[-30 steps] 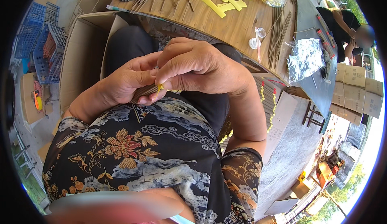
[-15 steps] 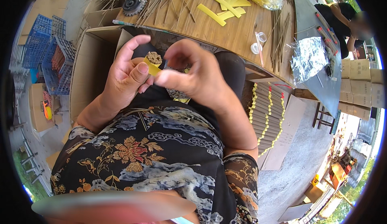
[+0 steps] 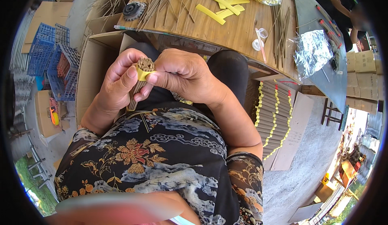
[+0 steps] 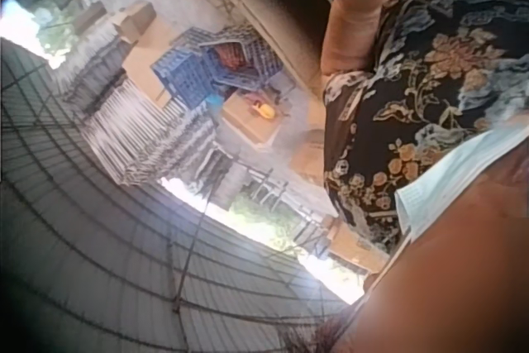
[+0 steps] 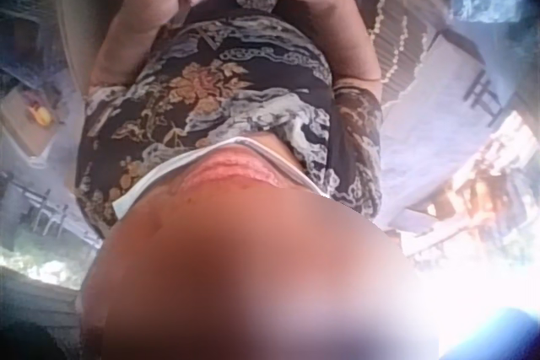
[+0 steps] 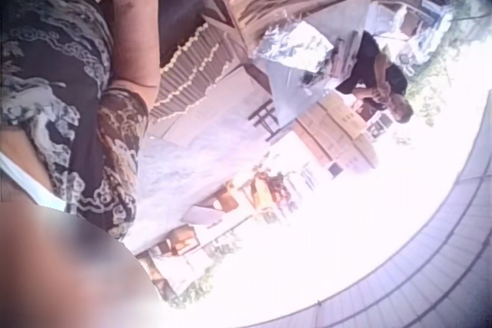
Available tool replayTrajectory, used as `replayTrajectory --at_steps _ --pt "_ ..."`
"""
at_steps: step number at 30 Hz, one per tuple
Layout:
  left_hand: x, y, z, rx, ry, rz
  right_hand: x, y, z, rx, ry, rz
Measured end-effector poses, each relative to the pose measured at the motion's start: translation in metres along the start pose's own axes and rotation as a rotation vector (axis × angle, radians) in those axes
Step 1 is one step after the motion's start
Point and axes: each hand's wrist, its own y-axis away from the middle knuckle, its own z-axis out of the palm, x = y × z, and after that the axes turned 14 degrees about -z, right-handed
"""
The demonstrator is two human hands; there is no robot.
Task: The person gathers thin sticks, aligns them into bundles, and secures the ends with yellow paper and a small amount of adhesive. The person repeatedly forms bundles and places them into a cardboard box.
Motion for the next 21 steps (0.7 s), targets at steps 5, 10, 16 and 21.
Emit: replayTrajectory --at_steps 5,10,16,21 --pt "-0.003 -0.003 -0.004 -0.176 0.088 -0.01 0.001 -0.002 -0.007 -0.047 0.029 -0.096" --pt "-0.002 -0.006 -0.002 -0.246 0.149 -0.041 0.001 0.001 -0.015 -0.074 0.067 -0.061" --pt "-0.006 -0.005 0.0 -0.141 0.08 -0.104 -0.005 -0.002 -0.011 0.123 0.031 -0.051" --pt "0.01 -0.008 0.006 0.014 -0.407 0.008 -0.002 0.002 -0.017 0.026 0.133 -0.237"
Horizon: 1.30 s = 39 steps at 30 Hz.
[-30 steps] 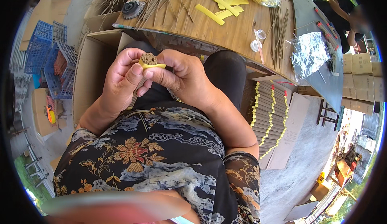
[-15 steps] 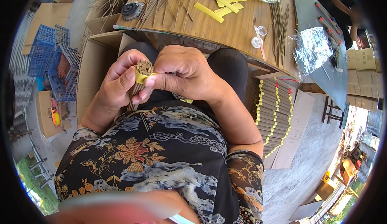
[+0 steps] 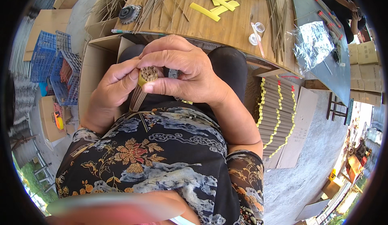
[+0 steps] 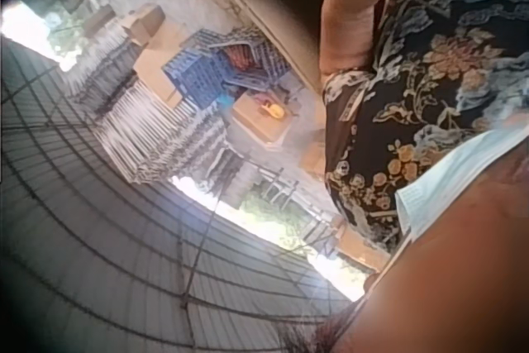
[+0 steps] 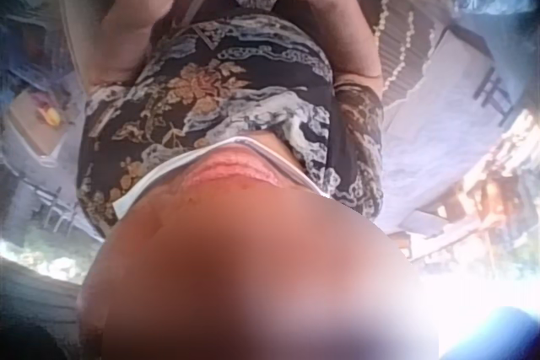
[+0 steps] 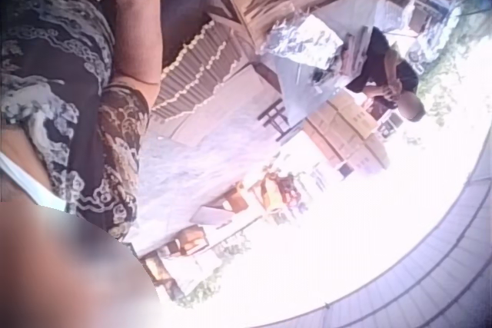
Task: The person gathers thin sticks, aligns them into bundles, and secures the ends with yellow paper and a small amount of adhesive. The person repeatedly forms bundles and places them into a cardboard box.
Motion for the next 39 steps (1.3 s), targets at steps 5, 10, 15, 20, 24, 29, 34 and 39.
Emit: replayTrajectory --at_steps 5,10,15,20,24,29,34,39 --pt "0.021 -0.003 0.005 -0.065 -0.189 -0.109 -0.011 -0.002 -0.002 0.024 0.032 0.029" --pt "0.022 -0.005 0.021 -0.108 0.137 -0.224 -0.02 -0.003 -0.01 -0.011 0.057 0.056" --pt "0.013 -0.018 0.025 -0.052 0.324 -0.266 -0.015 0.004 -0.022 -0.011 0.115 0.112" --pt "0.018 -0.038 0.022 0.059 0.265 -0.061 -0.014 0.033 -0.067 0.465 0.32 0.447" --pt "0.029 -0.051 0.025 0.133 0.199 0.087 0.007 0.094 -0.143 0.114 1.505 0.856" --pt "0.034 -0.074 0.036 0.096 0.238 0.15 0.026 0.122 -0.152 0.09 1.204 1.223" --pt "0.026 -0.09 0.04 0.118 0.233 0.174 0.016 0.125 -0.155 0.435 0.939 0.948" --pt "0.014 -0.102 0.039 0.131 0.238 0.138 -0.03 0.094 -0.147 -0.011 1.232 1.06"
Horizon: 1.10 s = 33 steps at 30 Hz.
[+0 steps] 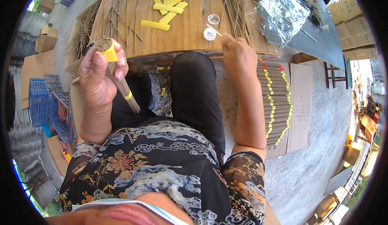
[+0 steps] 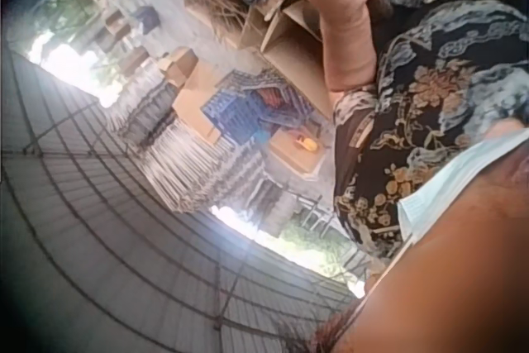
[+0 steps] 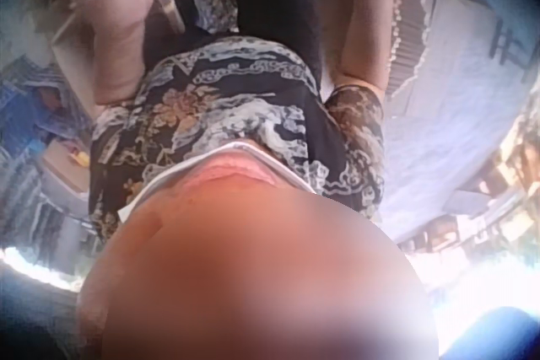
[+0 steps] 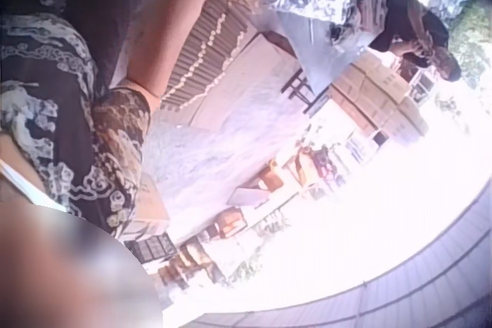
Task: The person gathers thin sticks, aligns them into bundles, and secures the ends with yellow paper and a small amount of adhesive. The person repeatedly forms bundles and places them into a cardboard box.
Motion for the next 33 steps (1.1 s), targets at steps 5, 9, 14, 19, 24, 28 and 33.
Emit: replayTrajectory --at_steps 5,9,14,19,24,28,33 --pt "-0.005 -0.007 0.004 -0.041 0.048 -0.023 -0.002 -0.01 0.013 -0.087 0.203 -0.093" --pt "-0.006 -0.005 0.0 -0.038 0.025 -0.035 0.003 -0.023 0.027 -0.114 0.255 -0.15" --pt "-0.006 -0.005 -0.004 -0.016 0.033 -0.043 0.002 -0.033 0.031 -0.101 0.239 -0.133" --pt "-0.003 -0.009 -0.006 0.009 0.052 0.002 -0.004 -0.035 0.016 -0.122 0.212 -0.05" --pt "-0.002 -0.009 -0.007 0.038 0.096 0.004 -0.008 -0.034 0.009 -0.144 0.209 -0.036" --pt "-0.001 -0.01 -0.008 0.049 0.105 0.024 0.002 -0.028 0.012 -0.059 0.193 -0.086" --pt "-0.001 -0.01 -0.008 0.059 0.13 0.012 0.002 -0.026 0.011 -0.099 0.202 -0.067"
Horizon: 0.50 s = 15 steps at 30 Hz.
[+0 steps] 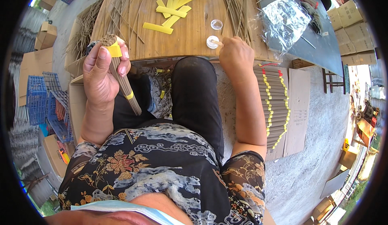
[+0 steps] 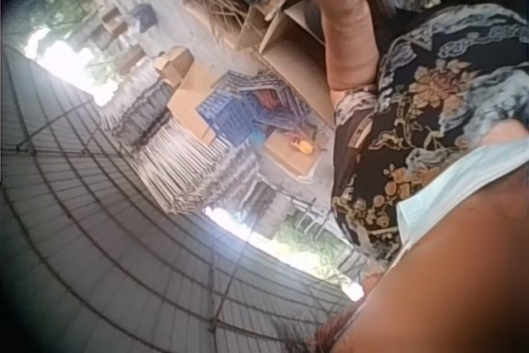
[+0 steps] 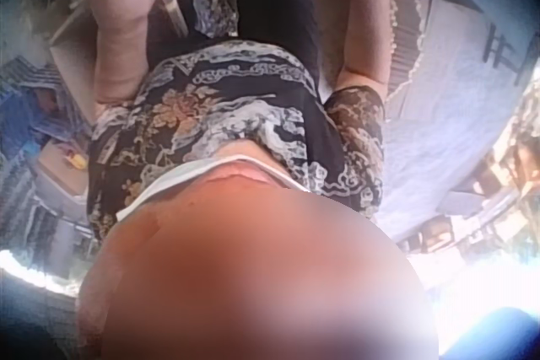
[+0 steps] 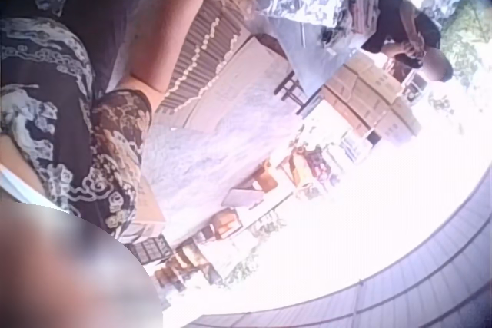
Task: The person gathers thin sticks, aligns them into bundles, and secures the ends with yellow paper and a small amount of adhesive. The person repeatedly forms bundles and places them into a cardboard box.
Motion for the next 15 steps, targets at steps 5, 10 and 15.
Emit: replayTrajectory --at_steps 5,10,15 --pt "-0.001 -0.001 -0.004 -0.026 -0.092 0.036 -0.001 -0.003 0.001 -0.062 0.016 0.013" --pt "0.001 -0.001 -0.001 -0.002 -0.059 0.053 -0.001 -0.002 0.003 0.0 -0.041 0.024" --pt "0.001 -0.002 0.0 -0.004 -0.048 0.064 -0.004 0.0 -0.012 -0.053 -0.053 0.086"
